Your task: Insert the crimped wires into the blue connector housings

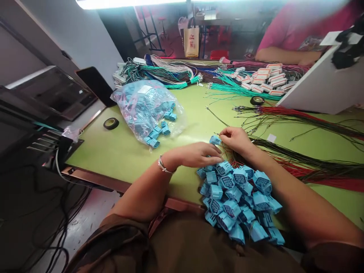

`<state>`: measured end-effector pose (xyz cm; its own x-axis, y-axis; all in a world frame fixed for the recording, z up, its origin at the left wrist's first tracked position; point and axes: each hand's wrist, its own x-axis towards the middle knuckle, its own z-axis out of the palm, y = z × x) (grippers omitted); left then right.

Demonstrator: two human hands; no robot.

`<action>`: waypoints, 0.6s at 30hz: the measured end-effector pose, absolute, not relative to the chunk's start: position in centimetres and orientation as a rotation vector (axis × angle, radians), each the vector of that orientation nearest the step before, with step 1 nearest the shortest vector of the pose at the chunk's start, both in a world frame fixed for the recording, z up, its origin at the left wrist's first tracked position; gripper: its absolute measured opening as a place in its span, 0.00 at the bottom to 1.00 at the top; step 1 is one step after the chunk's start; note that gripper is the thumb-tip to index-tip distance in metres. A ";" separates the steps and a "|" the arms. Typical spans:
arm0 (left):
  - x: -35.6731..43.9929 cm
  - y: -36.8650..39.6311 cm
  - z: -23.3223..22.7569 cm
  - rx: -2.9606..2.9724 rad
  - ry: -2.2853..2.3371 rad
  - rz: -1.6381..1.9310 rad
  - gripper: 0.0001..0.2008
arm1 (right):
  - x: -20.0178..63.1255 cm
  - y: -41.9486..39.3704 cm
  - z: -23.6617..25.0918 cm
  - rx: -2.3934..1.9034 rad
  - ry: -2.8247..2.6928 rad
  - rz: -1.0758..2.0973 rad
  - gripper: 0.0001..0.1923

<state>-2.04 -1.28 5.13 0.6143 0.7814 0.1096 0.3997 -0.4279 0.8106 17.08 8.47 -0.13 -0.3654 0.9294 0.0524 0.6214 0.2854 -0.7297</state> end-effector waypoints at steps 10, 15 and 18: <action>-10.7 1.6 4.8 1.583 2.646 0.236 0.17 | 17.7 7.9 -0.8 -1.337 -2.184 0.602 0.09; -9.7 1.6 4.0 1.737 2.558 0.053 0.17 | 17.5 8.0 -0.6 -1.336 -1.932 0.735 0.06; -9.9 1.3 5.0 1.731 2.501 0.297 0.11 | 17.4 8.5 -0.8 -1.305 -1.828 0.859 0.05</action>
